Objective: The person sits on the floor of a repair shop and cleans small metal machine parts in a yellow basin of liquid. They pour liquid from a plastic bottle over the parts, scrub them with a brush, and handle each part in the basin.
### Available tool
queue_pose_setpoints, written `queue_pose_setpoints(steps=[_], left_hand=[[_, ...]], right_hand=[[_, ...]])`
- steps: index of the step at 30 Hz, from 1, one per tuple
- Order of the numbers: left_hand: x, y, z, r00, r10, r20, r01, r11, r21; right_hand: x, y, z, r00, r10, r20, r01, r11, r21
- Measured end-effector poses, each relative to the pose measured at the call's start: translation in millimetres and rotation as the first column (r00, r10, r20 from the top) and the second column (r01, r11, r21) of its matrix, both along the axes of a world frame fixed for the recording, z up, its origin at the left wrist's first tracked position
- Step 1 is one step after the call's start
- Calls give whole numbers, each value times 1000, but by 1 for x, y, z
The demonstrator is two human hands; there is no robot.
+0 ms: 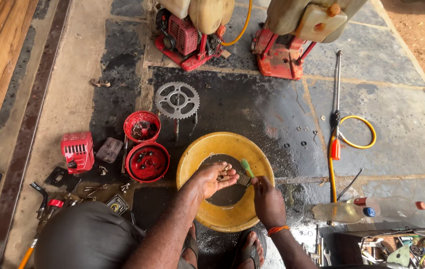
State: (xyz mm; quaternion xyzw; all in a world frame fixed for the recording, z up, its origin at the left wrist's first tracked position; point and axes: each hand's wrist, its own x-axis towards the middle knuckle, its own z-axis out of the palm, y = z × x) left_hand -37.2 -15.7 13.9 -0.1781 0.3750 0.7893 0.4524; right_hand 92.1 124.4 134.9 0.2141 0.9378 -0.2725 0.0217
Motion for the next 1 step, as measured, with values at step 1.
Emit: queue_pose_setpoints(steps=[1], left_hand=[[2,-1,-5,1000,10,-16,-10,1000,2]], right_hand=[[1,0,-1,999,-9,-35,7,998,-65]])
